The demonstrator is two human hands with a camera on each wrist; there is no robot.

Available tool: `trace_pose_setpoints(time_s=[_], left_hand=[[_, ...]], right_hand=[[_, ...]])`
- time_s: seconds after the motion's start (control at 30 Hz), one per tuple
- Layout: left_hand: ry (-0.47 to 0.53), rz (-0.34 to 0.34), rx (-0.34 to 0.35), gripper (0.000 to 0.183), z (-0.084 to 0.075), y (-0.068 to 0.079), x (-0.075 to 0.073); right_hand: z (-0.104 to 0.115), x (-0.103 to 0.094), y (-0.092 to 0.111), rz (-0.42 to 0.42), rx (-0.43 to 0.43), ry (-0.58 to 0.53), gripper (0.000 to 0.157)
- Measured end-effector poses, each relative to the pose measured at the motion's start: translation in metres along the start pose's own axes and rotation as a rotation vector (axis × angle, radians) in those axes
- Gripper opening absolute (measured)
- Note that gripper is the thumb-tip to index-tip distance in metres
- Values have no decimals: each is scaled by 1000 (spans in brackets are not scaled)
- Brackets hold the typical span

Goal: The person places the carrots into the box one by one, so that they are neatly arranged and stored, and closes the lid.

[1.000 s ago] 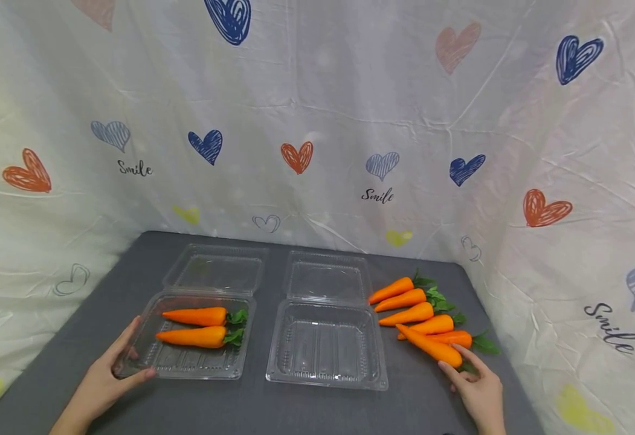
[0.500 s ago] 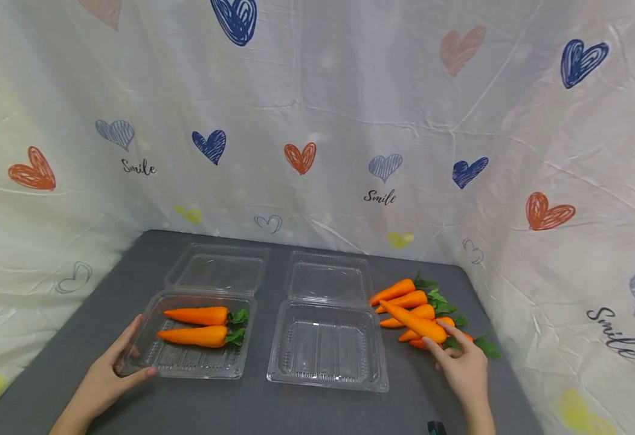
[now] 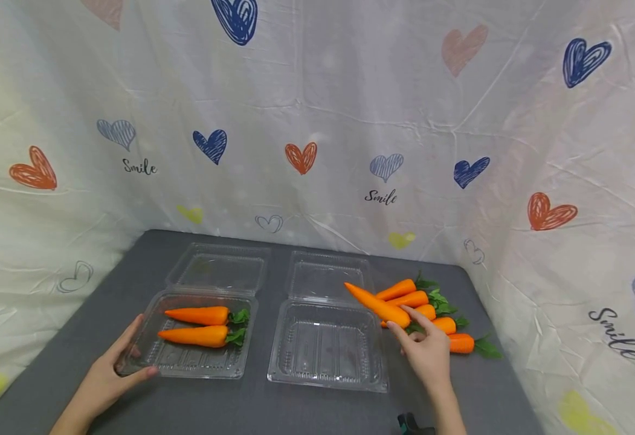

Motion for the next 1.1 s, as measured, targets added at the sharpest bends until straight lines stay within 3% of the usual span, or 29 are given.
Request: trace_pose_setpoints(time_s=[0.57, 0.83, 1.1], left_hand=[[41, -15, 33, 112, -3, 0, 0], [43, -7, 34, 113, -3, 0, -1], [30, 5, 16, 112, -2, 0, 0]], right_hand=[[78, 77, 24, 155, -237, -87, 48], [111, 116, 41, 229, -279, -176, 47], [141, 162, 63, 314, -330, -184, 49]])
Point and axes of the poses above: each hand's wrist, its own y-axis away from the middle knuckle, its own x-axis out of the palm, z = x × y, the point moved 10 cm from there along -y, towards the middle knuckle, and after that the axes turned 7 degrees about y, right-handed, at the moved point
